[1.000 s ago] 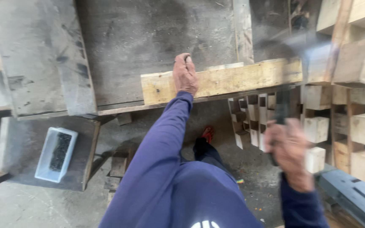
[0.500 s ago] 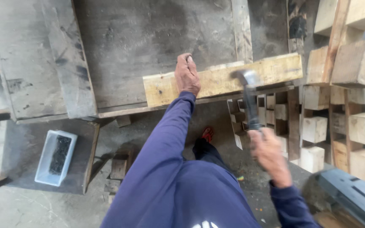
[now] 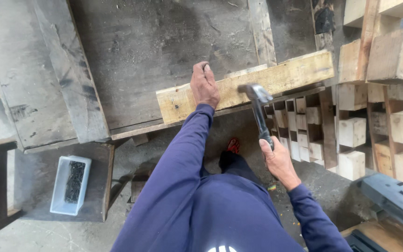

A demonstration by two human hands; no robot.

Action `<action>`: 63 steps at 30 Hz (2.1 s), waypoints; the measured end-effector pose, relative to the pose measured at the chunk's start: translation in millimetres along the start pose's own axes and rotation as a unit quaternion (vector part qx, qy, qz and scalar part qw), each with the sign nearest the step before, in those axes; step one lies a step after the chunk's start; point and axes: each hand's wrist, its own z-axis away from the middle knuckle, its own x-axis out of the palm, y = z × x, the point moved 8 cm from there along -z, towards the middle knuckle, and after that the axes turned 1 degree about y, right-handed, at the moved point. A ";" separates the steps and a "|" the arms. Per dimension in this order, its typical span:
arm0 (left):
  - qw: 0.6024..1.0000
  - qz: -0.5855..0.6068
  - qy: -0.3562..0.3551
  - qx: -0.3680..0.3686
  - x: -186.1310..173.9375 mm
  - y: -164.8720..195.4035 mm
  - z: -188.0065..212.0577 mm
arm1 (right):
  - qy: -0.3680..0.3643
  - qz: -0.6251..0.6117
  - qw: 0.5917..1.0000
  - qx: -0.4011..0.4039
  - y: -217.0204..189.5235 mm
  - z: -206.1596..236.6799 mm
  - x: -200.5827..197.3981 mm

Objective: The person hammers nails into a wooden plank on a workbench, then moves to the floor to hammer nails into small wooden blocks. The person uses a hammer and nails to secure the wood pieces.

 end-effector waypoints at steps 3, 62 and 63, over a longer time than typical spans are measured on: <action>0.994 -0.024 0.041 0.099 -9.1 19.3 3.9 | 0.051 -0.064 0.996 0.023 24.4 12.6 5.3; 0.843 0.316 -0.189 -0.393 281.1 206.8 104.1 | 0.155 -0.125 0.973 -0.118 -28.2 -200.9 -477.6; 0.832 0.321 -0.195 -0.409 287.3 200.1 113.2 | 0.173 -0.124 0.970 -0.119 -22.1 -208.6 -491.7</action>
